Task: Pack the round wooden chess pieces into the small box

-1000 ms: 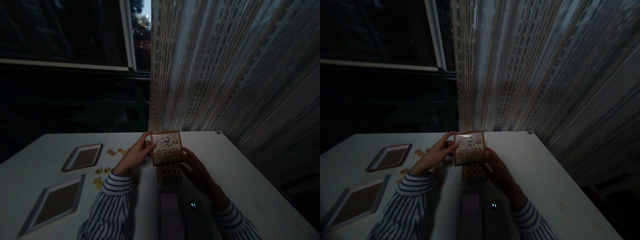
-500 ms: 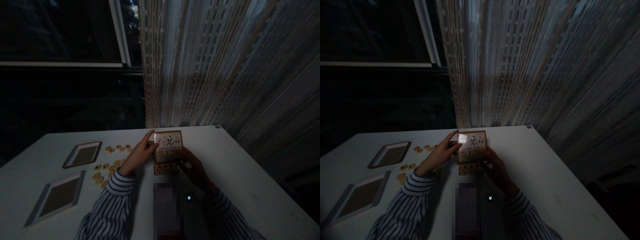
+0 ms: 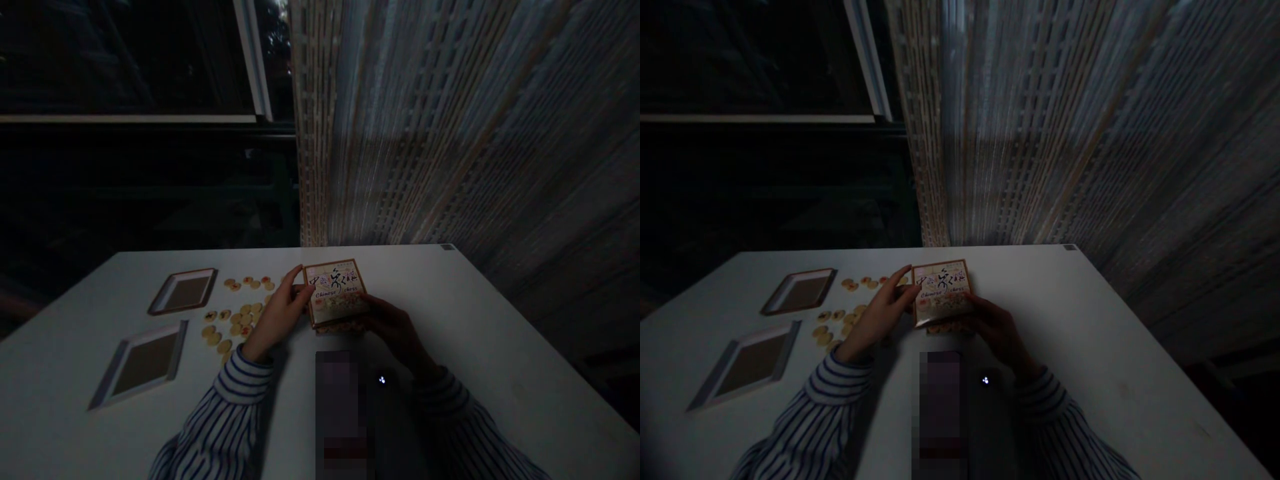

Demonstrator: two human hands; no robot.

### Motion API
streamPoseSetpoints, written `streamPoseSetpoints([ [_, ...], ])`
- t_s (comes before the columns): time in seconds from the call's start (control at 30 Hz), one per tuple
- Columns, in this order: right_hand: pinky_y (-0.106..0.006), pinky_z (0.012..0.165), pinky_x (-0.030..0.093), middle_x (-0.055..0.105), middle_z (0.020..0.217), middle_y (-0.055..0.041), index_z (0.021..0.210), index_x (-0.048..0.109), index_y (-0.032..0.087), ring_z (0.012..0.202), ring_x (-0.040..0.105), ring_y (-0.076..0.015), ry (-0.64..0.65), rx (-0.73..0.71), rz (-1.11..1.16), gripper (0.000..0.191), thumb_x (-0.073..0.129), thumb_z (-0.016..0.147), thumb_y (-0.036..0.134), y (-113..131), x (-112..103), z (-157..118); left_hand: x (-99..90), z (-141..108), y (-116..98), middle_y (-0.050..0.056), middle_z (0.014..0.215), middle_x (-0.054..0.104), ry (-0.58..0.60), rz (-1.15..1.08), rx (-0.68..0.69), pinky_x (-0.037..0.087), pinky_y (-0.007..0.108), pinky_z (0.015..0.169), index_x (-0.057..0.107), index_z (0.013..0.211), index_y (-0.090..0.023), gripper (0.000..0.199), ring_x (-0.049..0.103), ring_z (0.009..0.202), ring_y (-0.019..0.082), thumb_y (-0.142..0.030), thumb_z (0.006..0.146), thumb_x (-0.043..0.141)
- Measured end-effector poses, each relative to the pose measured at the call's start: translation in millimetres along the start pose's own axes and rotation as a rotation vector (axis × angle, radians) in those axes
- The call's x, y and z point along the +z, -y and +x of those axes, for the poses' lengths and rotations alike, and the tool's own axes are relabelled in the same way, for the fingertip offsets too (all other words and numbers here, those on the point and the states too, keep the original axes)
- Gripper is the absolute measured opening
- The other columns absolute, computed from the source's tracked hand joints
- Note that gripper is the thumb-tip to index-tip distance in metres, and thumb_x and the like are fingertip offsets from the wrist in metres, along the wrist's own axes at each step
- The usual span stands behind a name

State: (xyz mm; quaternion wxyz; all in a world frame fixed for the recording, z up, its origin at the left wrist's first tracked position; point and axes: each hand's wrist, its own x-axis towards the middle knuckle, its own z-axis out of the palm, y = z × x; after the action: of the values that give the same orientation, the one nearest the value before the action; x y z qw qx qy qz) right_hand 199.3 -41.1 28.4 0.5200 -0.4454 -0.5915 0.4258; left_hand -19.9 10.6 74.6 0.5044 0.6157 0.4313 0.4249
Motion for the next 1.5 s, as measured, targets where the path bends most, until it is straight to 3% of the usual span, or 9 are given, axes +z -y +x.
streamPoseSetpoints([
  [0.2,-0.044,0.087,0.048,0.062,0.112,-0.0047,0.112,0.058,0.024,0.099,0.058,-0.0219,-0.058,-0.01,-0.009,0.042,0.064,0.071,0.031,-1.4,-0.5,-0.9,-4.8,-23.3,14.9,0.012,0.112,0.057,-0.083,0.033,-0.047,0.046,0.036,0.081,0.027,0.132,-0.018,0.064,0.057,0.094,0.018,-0.04,0.078,0.052],
  [0.4,-0.04,0.082,0.052,0.064,0.107,-0.0038,0.108,0.061,0.024,0.095,0.06,-0.0201,-0.105,-0.039,-0.028,0.038,0.065,0.071,0.028,0.3,-2.8,-0.6,-9.3,-58.5,60.3,0.017,0.134,0.037,-0.062,0.503,0.077,0.031,0.05,0.099,0.024,0.134,-0.018,0.084,0.038,0.121,0.029,-0.044,0.065,0.064],
  [0.53,-0.039,0.079,0.053,0.064,0.107,-0.0042,0.11,0.059,0.024,0.091,0.062,-0.0191,-0.097,-0.007,-0.003,0.039,0.065,0.071,0.027,-2.5,-3.5,-0.8,-3.1,-71.2,76.5,0.02,0.136,0.034,0.01,0.745,0.172,0.026,0.053,0.101,0.024,0.134,-0.014,0.09,0.029,0.126,0.034,-0.047,0.062,0.065],
  [0.73,-0.038,0.082,0.052,0.064,0.107,-0.0036,0.109,0.06,0.024,0.093,0.061,-0.0193,-0.088,-0.005,0.026,0.038,0.065,0.072,0.027,-4.1,-3.7,-1.3,7.7,-77.2,75.9,0.021,0.136,0.033,0.022,0.881,0.158,0.028,0.054,0.099,0.024,0.134,-0.014,0.092,0.03,0.125,0.036,-0.041,0.059,0.068],
  [0.97,-0.036,0.081,0.053,0.065,0.105,-0.0029,0.108,0.061,0.024,0.092,0.061,-0.0188,-0.085,-0.029,0.004,0.037,0.065,0.071,0.025,-6.0,-3.4,-0.4,4.6,-70.0,71.0,0.019,0.131,0.041,-0.057,0.795,0.214,0.033,0.052,0.097,0.026,0.133,-0.015,0.08,0.038,0.121,0.032,-0.045,0.067,0.061],
  [1.2,-0.037,0.083,0.052,0.064,0.108,-0.0008,0.108,0.06,0.027,0.097,0.06,-0.0186,-0.074,-0.07,-0.005,0.036,0.064,0.072,0.024,-8.6,-1.7,-0.1,18.3,-47.2,47.7,0.013,0.127,0.047,-0.191,0.492,0.17,0.046,0.041,0.088,0.032,0.131,-0.02,0.062,0.056,0.103,0.022,-0.038,0.076,0.055],
  [1.37,-0.036,0.082,0.053,0.065,0.106,-0.0015,0.109,0.058,0.026,0.095,0.061,-0.0176,-0.053,-0.109,-0.052,0.034,0.061,0.075,0.024,-8.9,-0.3,-0.6,28.1,-37.9,56.2,0.009,0.121,0.054,-0.267,0.419,0.277,0.042,0.04,0.095,0.048,0.12,-0.02,0.047,0.05,0.112,0.021,-0.031,0.076,0.057],
  [1.5,-0.033,0.08,0.053,0.061,0.112,-0.0044,0.117,0.051,0.024,0.097,0.06,-0.0176,-0.046,-0.161,-0.213,0.038,0.056,0.079,0.025,-7.4,2.4,-2.3,26.7,-36.6,65.1,0.009,0.119,0.057,-0.325,0.425,0.327,0.041,0.041,0.097,0.053,0.116,-0.018,0.043,0.052,0.11,0.021,-0.03,0.076,0.057],
])
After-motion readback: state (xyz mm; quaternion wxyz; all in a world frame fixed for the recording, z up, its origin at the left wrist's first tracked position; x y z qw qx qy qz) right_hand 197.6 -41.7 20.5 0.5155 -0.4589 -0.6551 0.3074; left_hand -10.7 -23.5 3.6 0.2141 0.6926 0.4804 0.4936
